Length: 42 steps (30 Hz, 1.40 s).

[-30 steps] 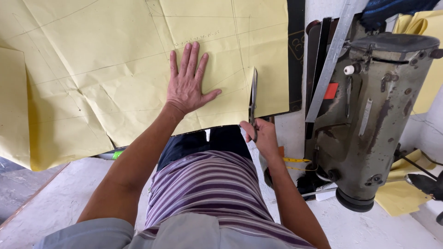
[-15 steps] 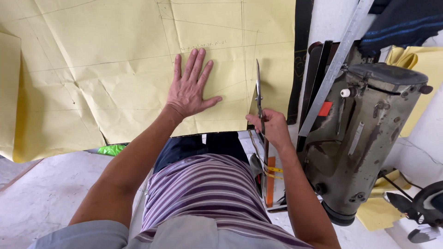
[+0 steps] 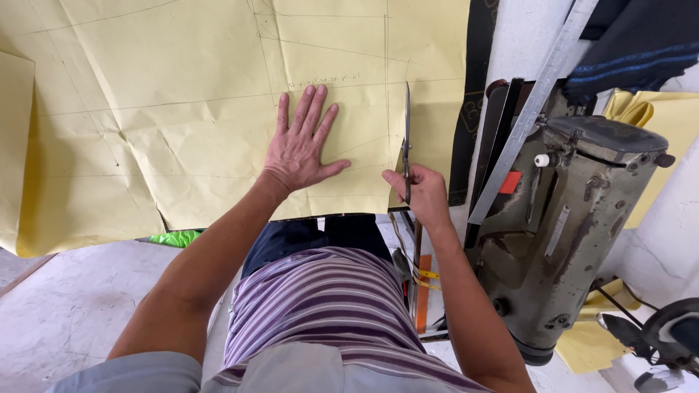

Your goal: Measuring, marking, and cutting yellow pattern paper on a workbench using a tape measure, ruler, pen, and scissors.

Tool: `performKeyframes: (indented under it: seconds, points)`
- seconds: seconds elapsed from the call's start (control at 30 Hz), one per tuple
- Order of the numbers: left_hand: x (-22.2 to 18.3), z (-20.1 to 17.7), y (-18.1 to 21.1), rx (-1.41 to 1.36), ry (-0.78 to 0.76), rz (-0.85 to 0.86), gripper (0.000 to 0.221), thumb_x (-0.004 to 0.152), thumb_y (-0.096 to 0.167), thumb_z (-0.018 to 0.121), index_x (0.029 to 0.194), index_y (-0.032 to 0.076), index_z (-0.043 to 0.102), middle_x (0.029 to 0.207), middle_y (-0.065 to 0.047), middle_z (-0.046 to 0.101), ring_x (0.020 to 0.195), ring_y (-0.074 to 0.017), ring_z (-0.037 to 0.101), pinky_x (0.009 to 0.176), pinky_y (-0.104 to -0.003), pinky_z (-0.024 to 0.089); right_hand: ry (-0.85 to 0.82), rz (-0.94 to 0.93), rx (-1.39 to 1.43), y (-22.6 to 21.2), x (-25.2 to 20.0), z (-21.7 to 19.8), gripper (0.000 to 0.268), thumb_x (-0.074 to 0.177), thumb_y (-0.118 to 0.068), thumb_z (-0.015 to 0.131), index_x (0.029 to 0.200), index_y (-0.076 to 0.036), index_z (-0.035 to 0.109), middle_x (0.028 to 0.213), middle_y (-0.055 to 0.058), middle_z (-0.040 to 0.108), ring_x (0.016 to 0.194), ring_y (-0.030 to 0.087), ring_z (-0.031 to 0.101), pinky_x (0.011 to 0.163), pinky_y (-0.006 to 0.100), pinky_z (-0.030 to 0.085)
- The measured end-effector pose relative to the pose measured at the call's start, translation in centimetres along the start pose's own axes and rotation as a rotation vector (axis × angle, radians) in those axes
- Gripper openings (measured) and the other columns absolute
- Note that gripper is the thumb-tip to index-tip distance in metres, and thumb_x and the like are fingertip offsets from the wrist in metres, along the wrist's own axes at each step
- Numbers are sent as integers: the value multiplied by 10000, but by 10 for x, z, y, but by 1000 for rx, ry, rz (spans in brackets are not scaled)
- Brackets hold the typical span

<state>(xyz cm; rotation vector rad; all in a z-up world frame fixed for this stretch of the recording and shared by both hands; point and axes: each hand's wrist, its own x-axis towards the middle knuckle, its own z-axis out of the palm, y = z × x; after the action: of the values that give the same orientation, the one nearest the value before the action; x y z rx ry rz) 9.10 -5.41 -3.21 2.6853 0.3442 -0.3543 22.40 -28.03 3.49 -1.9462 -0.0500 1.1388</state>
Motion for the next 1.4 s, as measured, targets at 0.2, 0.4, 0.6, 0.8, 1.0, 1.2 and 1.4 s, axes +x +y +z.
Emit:
performKeyframes:
  seconds: [0.2,0.4,0.6,0.8,1.0,1.2,1.4]
  points:
    - [0,1,-1,3,24,9,1033,898,851,284,1662,163,181,1729,-133,2,1587,-324,-28,1259,-642,-36,26,-3,-13,-2,2,3,424,892,-316,879,650,-73,629,447,61,582,422,77,511,473,192,357]
    - [-1,1,-1,4,35,13,1023,904,842,286,1660,163,168,1727,-139,5,1587,-329,-18,1254,-647,-36,25,12,-8,-19,10,6,420,888,-332,879,673,-70,632,494,73,615,457,100,590,494,193,394]
    - [-1,3,-2,16,83,30,1030,906,838,334,1653,141,207,1726,-155,34,1590,-340,18,1255,-651,-17,33,0,-11,-12,24,5,454,882,-390,883,678,-72,632,517,73,624,479,101,617,506,195,411]
    - [-1,3,-2,5,66,24,1023,904,840,313,1654,153,201,1729,-144,27,1591,-331,1,1258,-646,-29,56,-30,41,-15,23,12,434,888,-322,886,661,-62,624,501,74,607,453,107,612,490,189,438]
    - [-1,3,-3,-2,60,19,1028,896,843,290,1655,155,210,1734,-139,31,1596,-319,-5,1262,-638,-42,65,-35,34,-25,22,13,436,888,-302,885,642,-58,620,483,78,605,429,114,621,472,189,460]
    - [1,-3,8,69,25,-67,996,886,804,381,1649,175,263,1754,-102,-9,1608,-302,-54,1260,-632,-48,-228,227,-243,-106,-2,-50,489,882,-400,799,606,-33,631,457,134,576,426,160,514,441,249,369]
    - [46,13,77,-225,397,-221,819,844,706,640,1424,141,519,1522,-154,372,1386,-356,381,1164,-585,238,-398,363,-923,-221,36,-76,510,775,-395,865,690,69,670,595,214,658,542,266,637,557,330,474]
